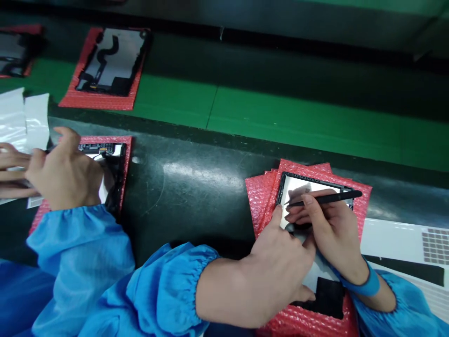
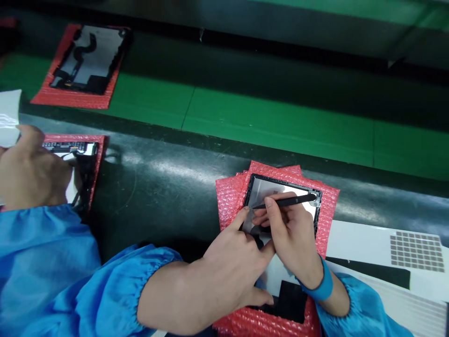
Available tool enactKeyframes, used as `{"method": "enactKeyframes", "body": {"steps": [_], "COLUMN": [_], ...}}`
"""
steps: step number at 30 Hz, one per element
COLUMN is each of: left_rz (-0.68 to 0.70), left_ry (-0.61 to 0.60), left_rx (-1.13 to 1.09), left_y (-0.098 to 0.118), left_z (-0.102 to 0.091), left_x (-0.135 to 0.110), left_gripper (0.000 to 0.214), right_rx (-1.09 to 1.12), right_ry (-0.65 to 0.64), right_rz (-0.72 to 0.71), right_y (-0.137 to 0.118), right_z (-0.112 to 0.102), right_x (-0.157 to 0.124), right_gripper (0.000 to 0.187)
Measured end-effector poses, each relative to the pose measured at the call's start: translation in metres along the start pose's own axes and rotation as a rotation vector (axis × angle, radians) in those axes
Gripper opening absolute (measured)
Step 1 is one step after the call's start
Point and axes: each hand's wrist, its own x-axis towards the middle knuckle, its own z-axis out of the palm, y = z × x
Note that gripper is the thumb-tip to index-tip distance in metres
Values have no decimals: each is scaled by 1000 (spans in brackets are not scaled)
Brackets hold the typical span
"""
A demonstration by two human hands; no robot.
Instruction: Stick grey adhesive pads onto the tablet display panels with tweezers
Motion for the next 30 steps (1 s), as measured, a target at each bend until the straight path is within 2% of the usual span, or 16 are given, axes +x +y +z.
{"method": "enactKeyframes", "body": {"steps": [2,4,7,9,11,13,15,17,19,23,26,27,30], "left_rz": [28,45,84,71,-77,-351,-545,-584,-543,-536,-540,-542,-541], "left_ry": [-50,-61,10,44,5,-70,-96,-39,51,243,416,450,505], "left_rx": [59,106,90,17,-40,-55,-103,-264,-433,-607,-949,-1098,-1403], "left_y": [27,37,35,33,31,26,18,11,6,10,14,14,8], "left_z": [29,40,29,17,9,9,15,23,29,36,41,42,40], "left_x": [11,14,4,-6,-18,-28,-37,-44,-48,-49,-41,-36,-14], "left_gripper": [82,87,84,63,42,38,35,29,25,35,31,35,73], "right_rx": [38,88,190,245,272,288,301,316,332,373,417,433,484], "right_ry": [0,9,57,102,148,203,251,299,345,430,483,496,528], "right_rz": [-9,-27,-102,-186,-251,-279,-269,-239,-200,-164,-165,-162,-144], "right_y": [1,1,-3,-6,-7,-3,7,19,31,49,57,60,71], "right_z": [2,3,-2,-13,-30,-51,-72,-90,-105,-126,-136,-139,-145], "right_x": [1,3,1,-5,-15,-27,-39,-49,-58,-69,-74,-76,-79], "right_gripper": [39,39,36,32,29,26,25,26,30,38,43,44,47]}}
